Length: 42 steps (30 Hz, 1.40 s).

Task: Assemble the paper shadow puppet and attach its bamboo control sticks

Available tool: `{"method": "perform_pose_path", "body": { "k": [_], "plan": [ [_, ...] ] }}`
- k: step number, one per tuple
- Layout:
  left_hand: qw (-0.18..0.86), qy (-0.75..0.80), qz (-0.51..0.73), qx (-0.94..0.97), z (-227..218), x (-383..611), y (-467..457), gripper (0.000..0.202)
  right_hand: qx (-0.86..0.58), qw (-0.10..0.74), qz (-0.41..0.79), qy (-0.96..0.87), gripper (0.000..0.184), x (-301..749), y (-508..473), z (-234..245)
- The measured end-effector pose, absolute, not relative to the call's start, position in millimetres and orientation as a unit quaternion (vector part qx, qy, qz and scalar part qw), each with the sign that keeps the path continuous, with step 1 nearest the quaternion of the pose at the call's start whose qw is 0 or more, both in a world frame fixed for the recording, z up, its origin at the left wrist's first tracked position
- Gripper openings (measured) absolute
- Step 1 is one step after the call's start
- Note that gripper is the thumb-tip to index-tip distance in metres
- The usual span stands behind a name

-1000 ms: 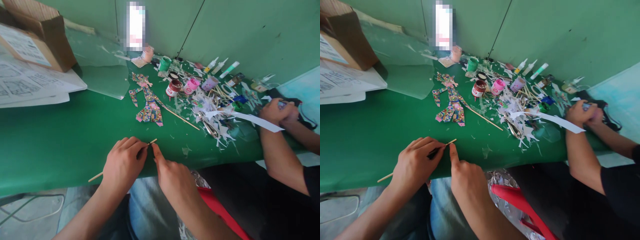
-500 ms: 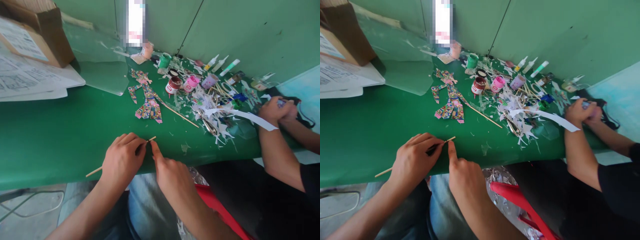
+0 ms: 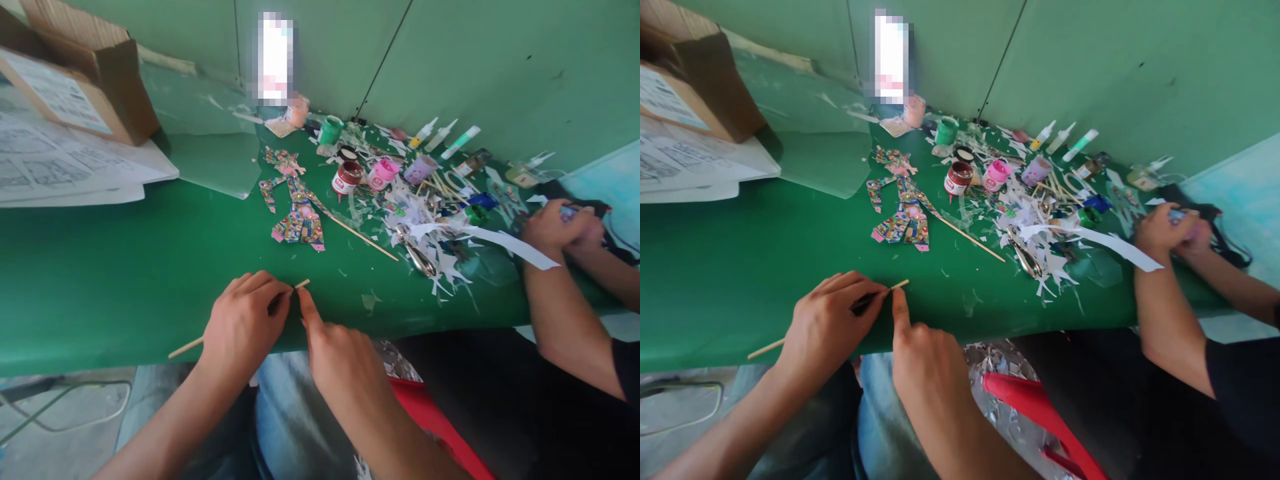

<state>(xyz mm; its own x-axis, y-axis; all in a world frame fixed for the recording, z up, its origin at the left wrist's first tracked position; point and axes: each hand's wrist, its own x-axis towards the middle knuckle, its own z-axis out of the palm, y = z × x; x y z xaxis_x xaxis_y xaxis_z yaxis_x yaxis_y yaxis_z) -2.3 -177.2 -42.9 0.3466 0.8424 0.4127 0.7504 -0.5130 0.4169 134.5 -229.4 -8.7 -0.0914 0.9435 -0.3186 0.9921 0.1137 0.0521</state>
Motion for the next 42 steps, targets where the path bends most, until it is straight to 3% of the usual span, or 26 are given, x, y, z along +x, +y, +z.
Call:
{"method": "perform_pose_path", "body": {
  "k": [11, 17, 26, 29, 32, 36, 42],
  "plan": [
    [0.098, 0.49, 0.295, 0.814, -41.3, -3.2, -179.9, 0.018, 0.661, 0.141, -0.108, 0.729, 0.061, 129.9, -229.5, -3.1],
    [0.138, 0.484, 0.312, 0.806, -39.1, -8.9, -177.4, 0.015, 0.674, 0.078, -0.104, 0.727, 0.049, 136.6, -223.4, -9.2],
    [0.362, 0.519, 0.431, 0.644, -19.5, -14.9, -178.6, 0.029, 0.704, -0.03, -0.149, 0.693, 0.043, 135.1, -227.2, -13.8],
    [0.418, 0.476, 0.458, 0.623, -15.3, -18.8, -175.5, 0.015, 0.709, -0.081, -0.136, 0.687, 0.041, 138.0, -229.3, -19.8],
    [0.354, 0.472, 0.429, 0.685, -14.3, -20.2, -173.2, 0.018, 0.708, -0.141, -0.111, 0.683, 0.041, 140.5, -231.7, -25.5],
    [0.201, 0.501, 0.278, 0.795, -15.7, -16.7, -171.2, 0.018, 0.688, -0.211, -0.084, 0.689, 0.04, 141.5, -233.6, -25.4],
    [0.182, 0.5, 0.237, 0.813, -16.3, -14.4, -167.1, 0.025, 0.679, -0.24, -0.135, 0.681, 0.041, 142.8, -230.1, -18.0]
  ]
}}
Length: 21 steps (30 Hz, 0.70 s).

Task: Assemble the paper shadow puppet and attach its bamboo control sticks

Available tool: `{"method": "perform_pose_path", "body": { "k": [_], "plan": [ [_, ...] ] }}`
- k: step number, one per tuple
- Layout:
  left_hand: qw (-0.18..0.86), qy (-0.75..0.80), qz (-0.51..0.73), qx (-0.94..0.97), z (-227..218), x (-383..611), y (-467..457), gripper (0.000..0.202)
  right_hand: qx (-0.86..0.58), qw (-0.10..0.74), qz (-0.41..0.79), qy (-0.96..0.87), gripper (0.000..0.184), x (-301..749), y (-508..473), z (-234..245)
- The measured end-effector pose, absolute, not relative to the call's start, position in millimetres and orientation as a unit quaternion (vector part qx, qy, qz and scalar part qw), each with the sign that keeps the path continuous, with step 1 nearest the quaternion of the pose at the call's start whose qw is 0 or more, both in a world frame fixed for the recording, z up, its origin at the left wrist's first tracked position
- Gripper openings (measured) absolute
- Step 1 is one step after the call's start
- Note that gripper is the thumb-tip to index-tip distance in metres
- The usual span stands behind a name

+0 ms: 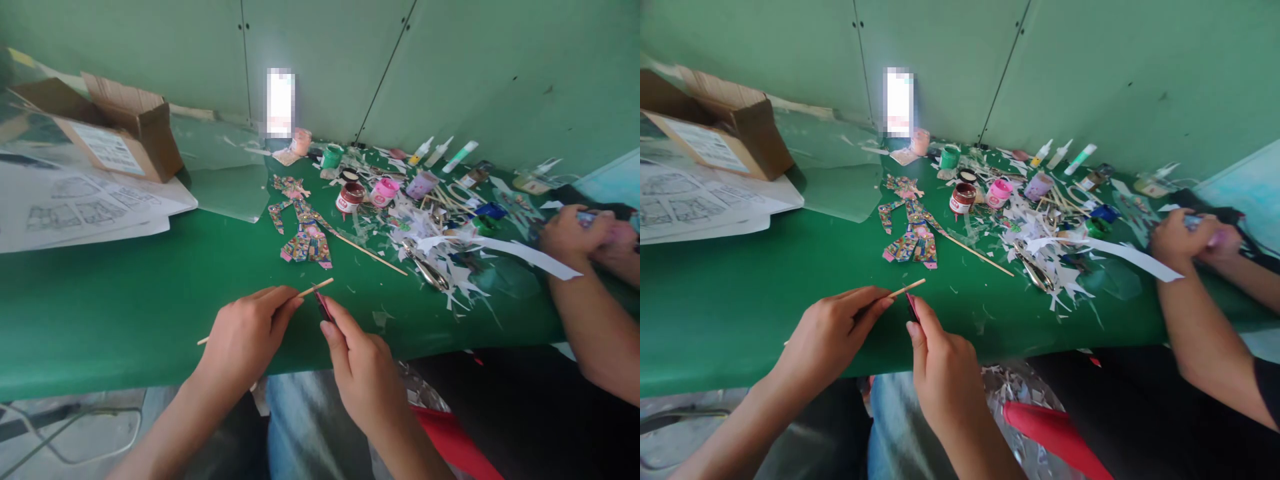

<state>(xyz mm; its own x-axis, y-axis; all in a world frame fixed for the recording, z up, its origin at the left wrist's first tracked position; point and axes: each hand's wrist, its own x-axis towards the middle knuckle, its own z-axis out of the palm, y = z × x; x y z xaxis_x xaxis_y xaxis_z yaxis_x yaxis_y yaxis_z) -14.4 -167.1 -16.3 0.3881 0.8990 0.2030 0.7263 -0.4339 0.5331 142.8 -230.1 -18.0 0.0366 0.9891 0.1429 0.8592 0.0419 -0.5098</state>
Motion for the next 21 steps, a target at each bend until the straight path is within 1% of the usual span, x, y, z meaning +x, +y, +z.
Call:
{"method": "perform_pose_path", "body": {
  "k": [4, 6, 8, 9, 12, 13, 17, 19, 21],
  "plan": [
    [0.184, 0.503, 0.245, 0.808, -15.1, -16.4, -165.6, 0.026, -0.676, 0.265, 0.201, -0.658, 0.045, 146.6, -226.7, -18.4],
    [0.179, 0.51, 0.247, 0.804, -14.7, -17.4, -165.4, 0.026, -0.684, 0.296, 0.183, -0.641, 0.046, 153.0, -222.8, -17.8],
    [0.171, 0.51, 0.253, 0.804, -15.1, -18.2, -165.6, 0.026, -0.71, 0.309, 0.133, -0.619, 0.044, 164.0, -214.8, -15.3],
    [0.165, 0.508, 0.26, 0.804, -15.7, -18.5, -165.9, 0.025, -0.73, 0.297, 0.101, -0.607, 0.042, 171.2, -208.9, -13.4],
    [0.136, 0.492, 0.294, 0.808, -17.5, -18.8, -166.9, 0.025, -0.79, 0.195, 0.037, -0.58, 0.038, 197.6, -185.0, -8.0],
    [0.125, 0.487, 0.3, 0.811, -17.7, -18.6, -167.0, 0.025, -0.799, 0.172, 0.022, -0.575, 0.037, 207.1, -176.0, -6.8],
    [0.087, 0.473, 0.28, 0.831, -14.0, -16.2, -161.4, 0.023, -0.833, 0.138, -0.025, -0.535, 0.035, 236.7, -143.4, -6.1],
    [0.085, 0.47, 0.275, 0.834, -10.4, -12.9, -154.1, 0.022, -0.82, 0.159, -0.055, -0.547, 0.035, 239.2, -133.1, -6.6],
    [0.089, 0.467, 0.292, 0.83, -7.3, -8.1, -144.5, 0.022, -0.778, 0.233, -0.045, -0.582, 0.034, 230.5, -127.7, -6.8]
  ]
}}
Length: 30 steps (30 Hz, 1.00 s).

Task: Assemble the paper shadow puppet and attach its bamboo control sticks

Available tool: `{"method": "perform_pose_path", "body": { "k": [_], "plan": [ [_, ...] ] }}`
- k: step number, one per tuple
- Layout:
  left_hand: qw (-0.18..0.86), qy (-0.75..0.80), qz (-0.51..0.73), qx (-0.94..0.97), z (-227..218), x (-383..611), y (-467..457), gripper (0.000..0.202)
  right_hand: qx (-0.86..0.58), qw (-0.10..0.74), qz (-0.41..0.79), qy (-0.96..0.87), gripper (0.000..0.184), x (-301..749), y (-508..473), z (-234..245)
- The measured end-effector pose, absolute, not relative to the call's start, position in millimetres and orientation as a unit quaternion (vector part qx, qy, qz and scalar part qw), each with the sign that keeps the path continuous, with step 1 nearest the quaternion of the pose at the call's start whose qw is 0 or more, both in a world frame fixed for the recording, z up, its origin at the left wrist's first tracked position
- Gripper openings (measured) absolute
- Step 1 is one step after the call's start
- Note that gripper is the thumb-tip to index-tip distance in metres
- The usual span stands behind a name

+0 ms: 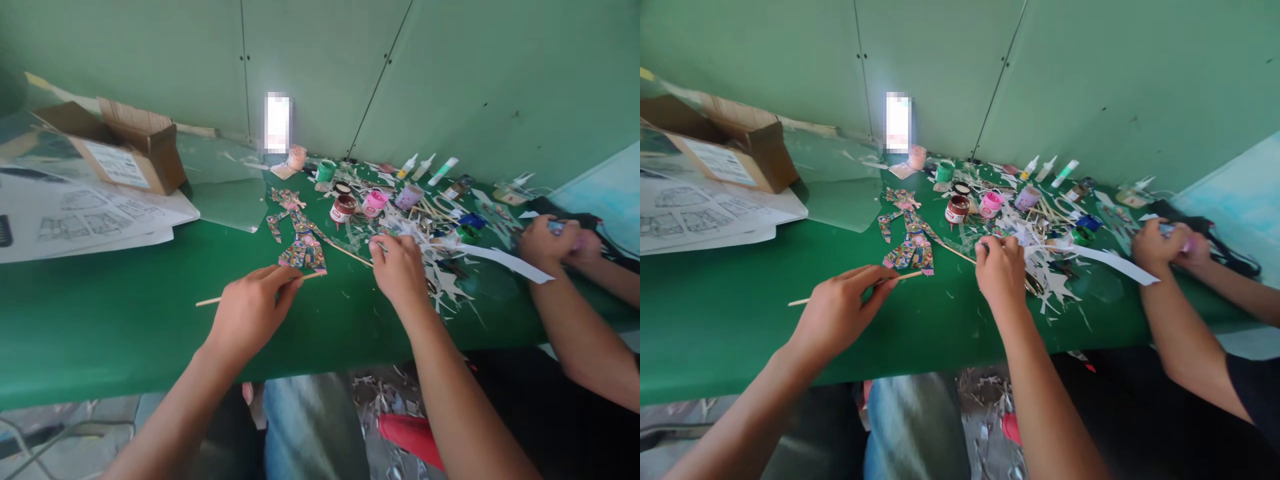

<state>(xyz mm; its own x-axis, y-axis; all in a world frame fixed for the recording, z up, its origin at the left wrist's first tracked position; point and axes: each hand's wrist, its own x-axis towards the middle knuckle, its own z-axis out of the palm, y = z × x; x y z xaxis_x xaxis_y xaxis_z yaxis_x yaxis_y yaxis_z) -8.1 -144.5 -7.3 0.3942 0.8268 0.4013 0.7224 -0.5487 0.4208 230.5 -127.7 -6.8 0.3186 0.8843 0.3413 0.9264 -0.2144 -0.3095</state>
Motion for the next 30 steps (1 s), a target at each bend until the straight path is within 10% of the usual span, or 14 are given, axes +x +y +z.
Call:
{"method": "perform_pose_path", "body": {
  "k": [5, 9, 30],
  "plan": [
    [0.076, 0.399, 0.331, 0.851, -9.0, 1.3, -122.2, 0.021, -0.588, 0.442, 0.269, -0.622, 0.059, 182.2, -125.5, -11.3],
    [0.042, 0.355, 0.364, 0.86, -19.3, -1.4, -116.3, 0.024, -0.493, 0.551, 0.303, -0.601, 0.068, 160.0, -124.1, -23.2],
    [0.121, 0.299, 0.423, 0.847, -23.8, 1.0, -119.9, 0.017, -0.321, 0.681, 0.503, -0.424, 0.046, 156.6, -129.8, -40.8]
  ]
}}
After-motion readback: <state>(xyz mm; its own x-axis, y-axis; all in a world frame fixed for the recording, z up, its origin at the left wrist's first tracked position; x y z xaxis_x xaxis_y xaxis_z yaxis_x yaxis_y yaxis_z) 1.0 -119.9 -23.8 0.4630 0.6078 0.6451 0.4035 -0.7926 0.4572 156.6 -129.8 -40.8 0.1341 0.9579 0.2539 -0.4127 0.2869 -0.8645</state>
